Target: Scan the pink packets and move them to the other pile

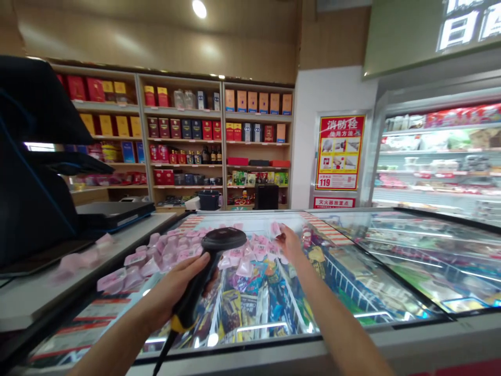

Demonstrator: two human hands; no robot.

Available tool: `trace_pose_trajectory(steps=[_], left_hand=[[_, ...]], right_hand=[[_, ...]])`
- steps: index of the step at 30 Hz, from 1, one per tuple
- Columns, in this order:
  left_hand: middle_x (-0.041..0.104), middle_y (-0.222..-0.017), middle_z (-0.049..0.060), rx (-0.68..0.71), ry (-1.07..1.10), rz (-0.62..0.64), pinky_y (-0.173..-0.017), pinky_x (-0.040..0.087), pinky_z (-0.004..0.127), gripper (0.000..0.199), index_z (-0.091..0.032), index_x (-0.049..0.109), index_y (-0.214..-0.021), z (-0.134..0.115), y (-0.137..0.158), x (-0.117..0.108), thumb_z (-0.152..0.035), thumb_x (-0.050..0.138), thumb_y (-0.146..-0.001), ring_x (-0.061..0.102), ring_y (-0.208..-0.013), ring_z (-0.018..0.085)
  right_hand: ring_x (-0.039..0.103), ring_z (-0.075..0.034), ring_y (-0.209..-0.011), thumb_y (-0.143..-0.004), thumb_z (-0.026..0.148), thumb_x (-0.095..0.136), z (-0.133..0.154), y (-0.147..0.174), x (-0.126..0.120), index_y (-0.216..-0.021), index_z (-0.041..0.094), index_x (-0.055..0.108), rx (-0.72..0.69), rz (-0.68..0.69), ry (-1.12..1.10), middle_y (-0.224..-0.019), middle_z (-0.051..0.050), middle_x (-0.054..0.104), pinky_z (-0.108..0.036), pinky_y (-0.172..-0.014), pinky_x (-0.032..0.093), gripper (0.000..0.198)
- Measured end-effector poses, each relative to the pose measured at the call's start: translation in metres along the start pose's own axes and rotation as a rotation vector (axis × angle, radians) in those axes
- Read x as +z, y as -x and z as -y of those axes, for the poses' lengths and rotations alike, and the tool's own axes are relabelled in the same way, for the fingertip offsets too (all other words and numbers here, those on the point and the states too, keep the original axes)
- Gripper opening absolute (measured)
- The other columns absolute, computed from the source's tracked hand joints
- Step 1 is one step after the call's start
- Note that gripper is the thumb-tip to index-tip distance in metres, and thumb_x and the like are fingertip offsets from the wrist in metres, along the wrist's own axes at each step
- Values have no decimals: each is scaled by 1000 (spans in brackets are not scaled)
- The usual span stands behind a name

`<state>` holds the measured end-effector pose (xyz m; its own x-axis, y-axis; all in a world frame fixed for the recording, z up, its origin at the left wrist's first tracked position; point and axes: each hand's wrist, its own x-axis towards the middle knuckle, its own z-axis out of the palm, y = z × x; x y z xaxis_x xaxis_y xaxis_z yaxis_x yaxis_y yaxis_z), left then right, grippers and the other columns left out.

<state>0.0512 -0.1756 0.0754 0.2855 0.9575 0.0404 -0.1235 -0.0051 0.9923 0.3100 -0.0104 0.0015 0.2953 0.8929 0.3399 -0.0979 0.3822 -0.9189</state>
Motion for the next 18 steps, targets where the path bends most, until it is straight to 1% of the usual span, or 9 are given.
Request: trace_pose_trajectory(steps=[2,4,6,9,12,15,17,18], left_hand=[[53,-57,0,6,-4,-3,-46,36,20,29,-14,50,-66,-2,1,-1,-42,47,-70,47,-46,7],[54,-57,0,-7,1,2,-47,36,21,28,-14,50,-67,-3,2,-3,-42,48,-70,47,-46,8],[54,-57,0,-22,6,19,-47,36,21,28,-14,49,-68,-2,2,-6,-41,48,-70,48,-47,8],[53,-57,0,-16,4,36,-46,35,20,27,-14,49,-67,0,2,-8,-41,49,-69,47,-47,8],[53,-55,-1,-3,13,63,-46,34,19,27,-14,50,-65,0,0,-5,-40,50,-69,46,-46,7],[52,-55,-1,-21,28,86,-46,35,20,27,-14,50,-65,-1,-4,0,-40,50,-68,46,-46,7],[53,-56,-1,-27,31,85,-46,36,20,27,-14,51,-66,-2,-7,1,-41,51,-68,47,-46,8],[53,-56,-1,-25,29,84,-46,36,21,27,-14,51,-66,-2,-9,1,-40,51,-68,47,-46,8]], right_hand=[[56,-15,-61,-67,38,41,0,3,16,-71,17,53,52,43,-99,-61,-3,59,-28,-56,46,24],[56,-15,-60,-69,35,40,0,5,25,-65,18,51,84,48,-148,-57,-3,58,-27,-54,46,20],[56,-14,-58,-70,28,41,1,7,30,-63,18,50,152,26,-248,-55,-2,58,-26,-54,46,15],[55,-11,-54,-69,17,41,6,10,37,-63,18,50,273,-38,-473,-53,-1,59,-24,-55,45,12],[55,-11,-53,-69,13,41,9,14,43,-63,17,51,327,-60,-596,-53,0,59,-24,-54,45,12],[55,-12,-54,-68,16,43,8,13,47,-65,17,51,322,-66,-593,-53,0,58,-25,-54,45,9],[53,-11,-51,-67,20,45,5,7,41,-70,17,52,259,-76,-488,-52,1,57,-25,-52,44,8],[52,-11,-50,-66,23,46,3,2,34,-75,17,52,201,-79,-402,-52,2,56,-24,-50,43,12]])
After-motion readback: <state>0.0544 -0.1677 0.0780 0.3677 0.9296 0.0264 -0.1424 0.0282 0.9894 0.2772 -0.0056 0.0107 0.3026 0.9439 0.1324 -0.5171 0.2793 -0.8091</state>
